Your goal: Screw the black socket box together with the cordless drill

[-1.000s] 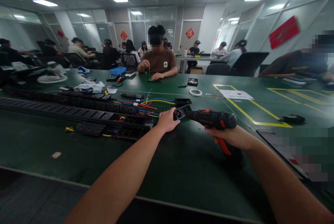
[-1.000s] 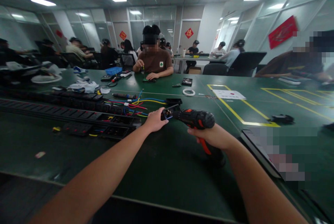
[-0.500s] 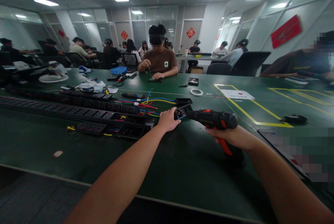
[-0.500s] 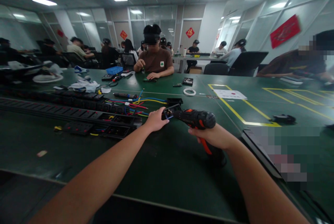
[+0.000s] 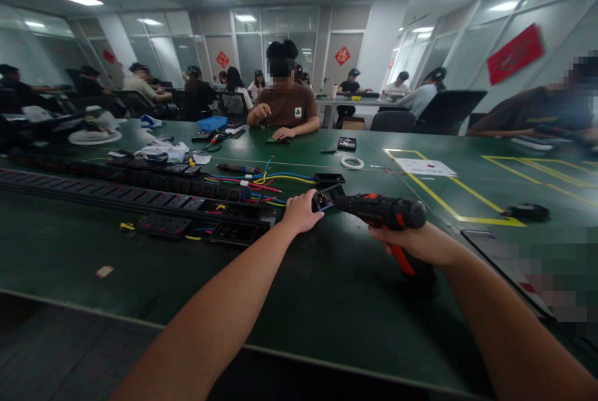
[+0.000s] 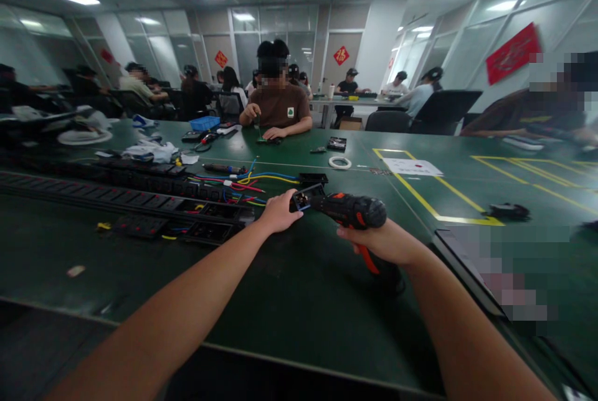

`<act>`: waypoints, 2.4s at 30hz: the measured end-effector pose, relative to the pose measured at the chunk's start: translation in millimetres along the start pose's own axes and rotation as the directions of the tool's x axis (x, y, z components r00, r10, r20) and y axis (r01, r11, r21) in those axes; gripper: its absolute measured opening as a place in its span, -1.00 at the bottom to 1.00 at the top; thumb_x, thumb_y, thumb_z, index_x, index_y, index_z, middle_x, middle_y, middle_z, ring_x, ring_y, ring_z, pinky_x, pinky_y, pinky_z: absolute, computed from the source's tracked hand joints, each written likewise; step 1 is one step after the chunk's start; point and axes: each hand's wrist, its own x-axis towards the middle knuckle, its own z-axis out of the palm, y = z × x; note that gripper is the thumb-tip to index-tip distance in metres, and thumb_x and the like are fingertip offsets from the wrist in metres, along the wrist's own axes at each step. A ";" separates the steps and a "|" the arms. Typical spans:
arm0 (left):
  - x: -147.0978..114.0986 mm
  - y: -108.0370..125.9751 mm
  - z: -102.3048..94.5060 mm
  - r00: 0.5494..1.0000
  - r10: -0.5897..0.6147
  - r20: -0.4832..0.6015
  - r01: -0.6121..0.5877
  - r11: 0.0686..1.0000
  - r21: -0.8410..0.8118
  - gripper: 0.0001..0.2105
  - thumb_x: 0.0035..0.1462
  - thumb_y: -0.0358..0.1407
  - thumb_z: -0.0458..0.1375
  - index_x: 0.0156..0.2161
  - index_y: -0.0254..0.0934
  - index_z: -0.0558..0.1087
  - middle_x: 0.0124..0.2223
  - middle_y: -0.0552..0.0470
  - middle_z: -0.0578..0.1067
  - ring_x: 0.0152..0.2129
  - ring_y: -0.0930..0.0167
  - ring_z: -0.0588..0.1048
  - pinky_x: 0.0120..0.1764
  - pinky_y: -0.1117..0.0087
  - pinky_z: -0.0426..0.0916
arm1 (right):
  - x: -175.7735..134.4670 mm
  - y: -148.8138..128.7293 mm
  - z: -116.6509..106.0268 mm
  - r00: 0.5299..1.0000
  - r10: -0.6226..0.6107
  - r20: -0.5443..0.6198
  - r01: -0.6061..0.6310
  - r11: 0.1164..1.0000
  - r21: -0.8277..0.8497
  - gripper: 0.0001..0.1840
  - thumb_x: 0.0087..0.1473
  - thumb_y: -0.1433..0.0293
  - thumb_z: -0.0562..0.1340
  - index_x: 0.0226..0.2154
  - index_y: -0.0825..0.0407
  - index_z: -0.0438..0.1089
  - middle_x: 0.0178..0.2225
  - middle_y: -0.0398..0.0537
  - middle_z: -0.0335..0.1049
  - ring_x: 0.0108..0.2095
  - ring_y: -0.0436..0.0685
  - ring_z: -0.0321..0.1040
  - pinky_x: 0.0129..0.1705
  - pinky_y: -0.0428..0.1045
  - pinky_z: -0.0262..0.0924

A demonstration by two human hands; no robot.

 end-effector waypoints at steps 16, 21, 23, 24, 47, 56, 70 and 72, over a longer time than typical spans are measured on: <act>0.8 -1.2 0.0 1.000 -0.003 0.005 0.003 1.000 -0.017 -0.39 0.19 -0.10 0.30 0.29 -0.14 0.26 0.16 -0.13 0.55 0.13 0.11 0.50 0.19 0.11 0.28 | 0.9 0.8 -4.4 1.000 0.022 -0.015 -0.021 0.998 0.053 -0.48 -0.07 -0.03 0.46 -0.25 0.04 0.53 -0.55 -0.11 0.48 -0.50 0.13 0.39 -0.45 0.01 0.23; 0.8 -1.1 0.5 1.000 -0.005 0.003 0.005 1.000 -0.012 -0.39 0.19 -0.09 0.29 0.30 -0.15 0.26 0.16 -0.14 0.55 0.13 0.09 0.50 0.19 0.09 0.28 | 1.0 0.2 -2.8 1.000 0.006 -0.021 -0.005 0.996 0.092 -0.46 -0.12 0.00 0.49 -0.20 0.03 0.56 -0.47 -0.09 0.52 -0.49 0.13 0.42 -0.44 0.01 0.28; 0.6 -1.2 0.5 1.000 -0.001 0.002 0.001 1.000 -0.008 -0.38 0.19 -0.09 0.29 0.30 -0.16 0.26 0.16 -0.15 0.55 0.12 0.08 0.50 0.19 0.09 0.28 | 1.0 0.0 -2.2 1.000 -0.004 -0.031 0.007 0.994 0.109 -0.47 -0.13 0.01 0.51 -0.21 0.02 0.56 -0.42 -0.07 0.54 -0.49 0.14 0.43 -0.42 0.03 0.31; 0.4 -1.2 0.5 1.000 0.001 0.000 -0.001 1.000 -0.006 -0.38 0.19 -0.09 0.29 0.30 -0.16 0.26 0.16 -0.15 0.55 0.12 0.09 0.50 0.18 0.09 0.29 | 1.0 -0.2 -2.0 0.999 -0.004 -0.033 0.007 0.993 0.114 -0.47 -0.14 0.01 0.51 -0.21 0.01 0.56 -0.41 -0.07 0.53 -0.48 0.14 0.43 -0.42 0.03 0.32; -1.1 0.1 -1.7 1.000 -0.005 0.003 0.005 1.000 -0.017 -0.39 0.19 -0.10 0.30 0.30 -0.14 0.26 0.16 -0.14 0.55 0.13 0.12 0.50 0.20 0.12 0.28 | 1.8 3.8 -2.2 1.000 -0.003 -0.005 0.003 0.999 0.043 -0.47 -0.02 0.03 0.45 -0.09 0.00 0.50 -0.55 -0.16 0.45 -0.49 0.15 0.39 -0.40 0.03 0.29; -0.5 0.5 -1.3 1.000 -0.009 0.013 0.009 1.000 -0.003 -0.36 0.19 -0.09 0.29 0.32 -0.15 0.25 0.17 -0.15 0.55 0.14 0.11 0.50 0.19 0.12 0.27 | 2.0 6.8 -2.0 1.000 0.012 -0.006 -0.012 1.000 0.027 -0.46 -0.02 -0.01 0.44 -0.13 0.03 0.51 -0.57 -0.16 0.43 -0.51 0.13 0.35 -0.45 0.01 0.22; -0.3 -0.3 -0.4 1.000 -0.003 0.003 0.003 1.000 -0.012 -0.37 0.19 -0.09 0.29 0.31 -0.14 0.25 0.18 -0.14 0.54 0.14 0.12 0.49 0.21 0.11 0.26 | 0.8 0.2 -1.4 1.000 -0.003 0.006 0.003 1.000 0.030 -0.51 -0.04 0.00 0.45 -0.22 0.01 0.50 -0.58 -0.16 0.42 -0.53 0.12 0.35 -0.47 0.01 0.24; -0.6 0.2 -1.1 1.000 -0.005 0.008 0.005 1.000 -0.011 -0.37 0.20 -0.09 0.29 0.31 -0.13 0.25 0.19 -0.14 0.54 0.14 0.12 0.49 0.21 0.12 0.26 | 0.9 0.1 -1.2 1.000 -0.017 0.010 0.017 0.999 0.028 -0.52 -0.03 0.01 0.45 -0.21 0.01 0.50 -0.57 -0.17 0.42 -0.53 0.11 0.35 -0.46 0.01 0.24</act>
